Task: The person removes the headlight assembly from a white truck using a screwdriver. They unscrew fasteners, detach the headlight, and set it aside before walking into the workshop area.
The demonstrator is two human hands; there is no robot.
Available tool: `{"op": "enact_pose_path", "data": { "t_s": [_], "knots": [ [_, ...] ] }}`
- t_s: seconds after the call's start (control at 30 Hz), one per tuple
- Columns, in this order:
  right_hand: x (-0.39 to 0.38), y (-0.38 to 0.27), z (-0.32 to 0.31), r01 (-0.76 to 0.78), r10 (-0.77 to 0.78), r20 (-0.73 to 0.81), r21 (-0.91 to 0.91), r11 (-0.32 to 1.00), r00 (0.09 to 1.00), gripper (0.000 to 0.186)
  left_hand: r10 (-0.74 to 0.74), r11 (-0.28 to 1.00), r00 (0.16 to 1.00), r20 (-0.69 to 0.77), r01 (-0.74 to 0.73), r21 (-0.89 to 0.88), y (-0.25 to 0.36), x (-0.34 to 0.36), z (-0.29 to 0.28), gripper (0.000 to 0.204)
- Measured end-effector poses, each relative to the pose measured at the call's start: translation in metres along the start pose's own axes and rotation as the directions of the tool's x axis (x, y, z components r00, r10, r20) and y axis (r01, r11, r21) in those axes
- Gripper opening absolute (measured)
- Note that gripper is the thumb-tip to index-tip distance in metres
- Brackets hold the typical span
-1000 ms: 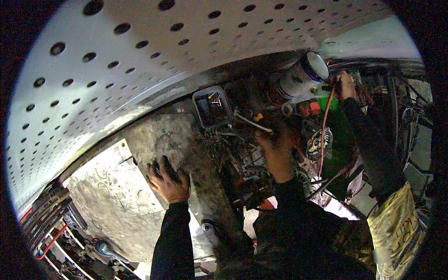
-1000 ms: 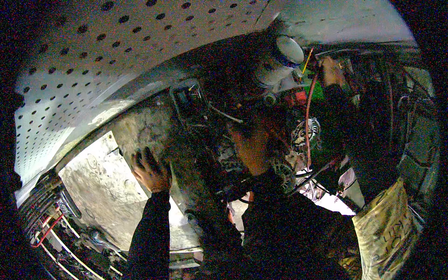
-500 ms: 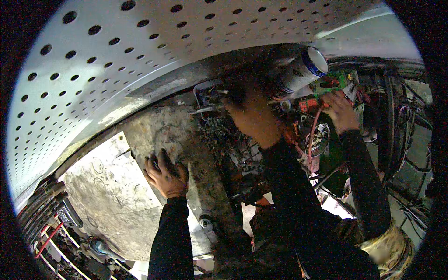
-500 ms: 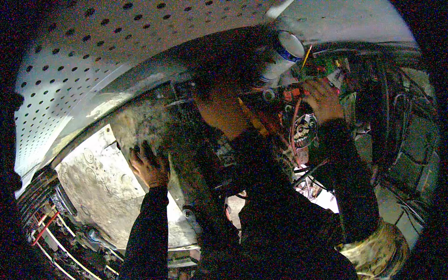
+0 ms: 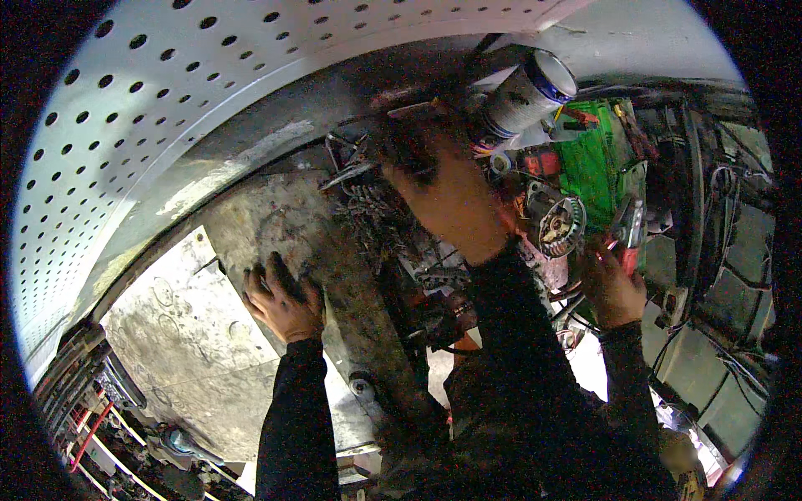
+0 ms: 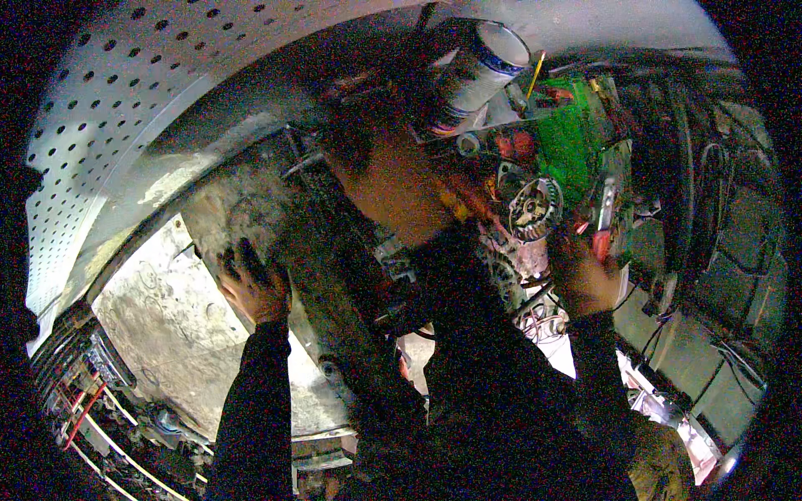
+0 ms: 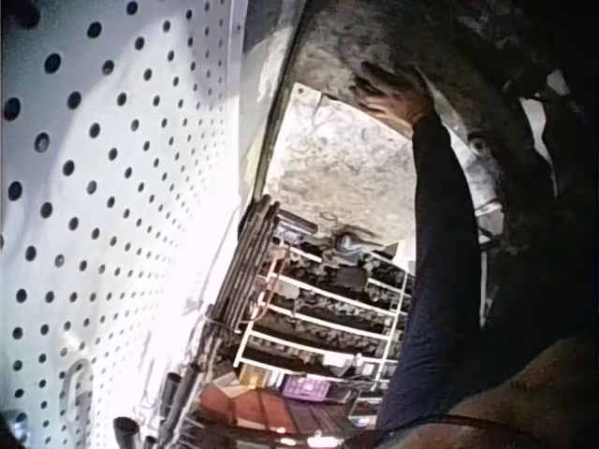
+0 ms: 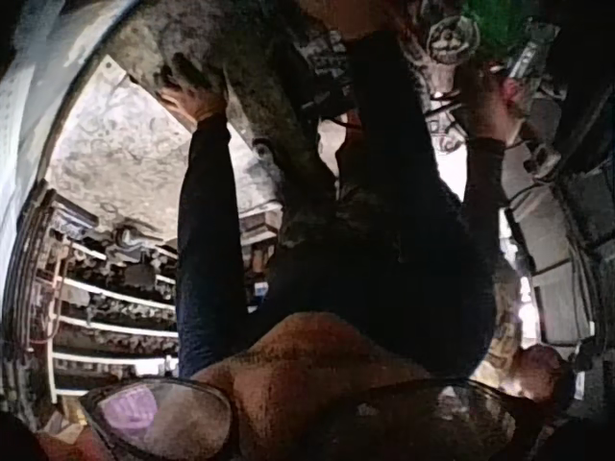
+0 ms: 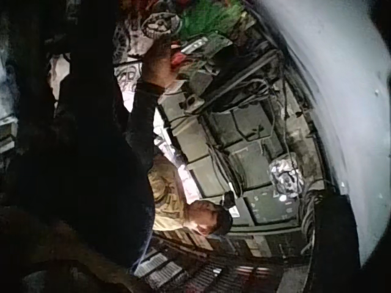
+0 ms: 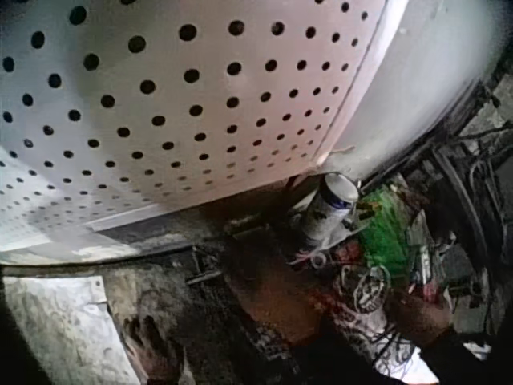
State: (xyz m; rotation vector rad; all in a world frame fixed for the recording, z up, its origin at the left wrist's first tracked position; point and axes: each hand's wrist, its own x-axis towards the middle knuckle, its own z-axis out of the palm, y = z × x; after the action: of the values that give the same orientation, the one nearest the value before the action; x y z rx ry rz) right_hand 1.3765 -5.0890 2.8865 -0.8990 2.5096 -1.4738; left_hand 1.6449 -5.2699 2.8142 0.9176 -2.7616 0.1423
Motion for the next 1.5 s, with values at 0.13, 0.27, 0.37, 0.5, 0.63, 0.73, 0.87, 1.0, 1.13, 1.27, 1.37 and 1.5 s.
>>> {"op": "enact_pose_path", "data": {
  "t_s": [0.13,0.27,0.37,0.5,0.63,0.73,0.87,1.0,1.13,1.27,1.37,1.5],
  "knots": [
    [-0.058,-0.015,-0.007,-0.15,0.141,0.134,0.059,0.987,0.981,0.099,-0.018,1.0,1.0,0.016,0.018,0.007,0.002,-0.005,0.003,0.067],
    [-0.092,-0.02,0.052,-0.087,0.11,0.057,-0.312,0.946,0.992,0.104,-0.011,0.995,0.998,0.059,0.005,0.1,0.006,-0.009,0.009,0.067],
    [-0.098,-0.023,0.082,-0.173,0.188,-0.036,-0.583,0.793,0.982,0.082,-0.057,0.998,0.998,0.022,0.057,0.029,0.014,-0.013,0.015,0.066],
    [-0.095,-0.022,0.087,-0.222,0.142,-0.187,-0.54,0.812,0.972,0.059,0.0,0.999,1.0,0.002,0.0,0.05,0.025,-0.014,0.018,0.064],
    [-0.097,-0.005,0.074,-0.195,0.137,-0.174,-0.386,0.902,0.975,0.054,-0.053,0.997,0.997,0.059,0.05,0.06,0.033,-0.014,0.017,0.062],
    [-0.097,0.01,0.065,-0.155,0.085,-0.21,-0.343,0.926,0.974,0.056,-0.067,0.996,0.996,0.067,0.063,0.064,0.037,-0.014,0.016,0.064],
    [-0.094,0.01,0.065,-0.219,0.153,-0.207,-0.352,0.91,0.966,0.058,-0.045,0.998,0.998,0.051,0.042,0.055,0.038,-0.015,0.018,0.062],
    [-0.088,-0.002,0.081,-0.246,0.134,-0.258,-0.471,0.847,0.957,0.06,-0.023,0.998,0.999,0.041,0.02,0.066,0.033,-0.013,0.021,0.06],
    [-0.081,-0.004,0.093,-0.234,0.203,-0.116,-0.465,0.854,0.972,0.063,-0.047,0.997,0.998,0.034,0.045,0.06,0.023,-0.01,0.019,0.063],
    [-0.083,0.003,0.082,-0.172,0.12,-0.155,-0.389,0.905,0.981,0.068,-0.051,0.999,0.999,0.007,0.051,0.018,0.016,-0.01,0.016,0.067],
    [-0.094,0.008,0.067,-0.124,0.061,-0.235,-0.266,0.956,0.97,0.07,-0.069,0.997,0.998,-0.011,0.068,-0.034,0.01,-0.01,0.017,0.07],
    [-0.11,0.011,0.062,-0.156,0.136,-0.237,-0.066,0.986,0.962,0.07,-0.028,1.0,1.0,0.009,0.027,0.008,-0.002,-0.008,0.016,0.072]
  ]
}}
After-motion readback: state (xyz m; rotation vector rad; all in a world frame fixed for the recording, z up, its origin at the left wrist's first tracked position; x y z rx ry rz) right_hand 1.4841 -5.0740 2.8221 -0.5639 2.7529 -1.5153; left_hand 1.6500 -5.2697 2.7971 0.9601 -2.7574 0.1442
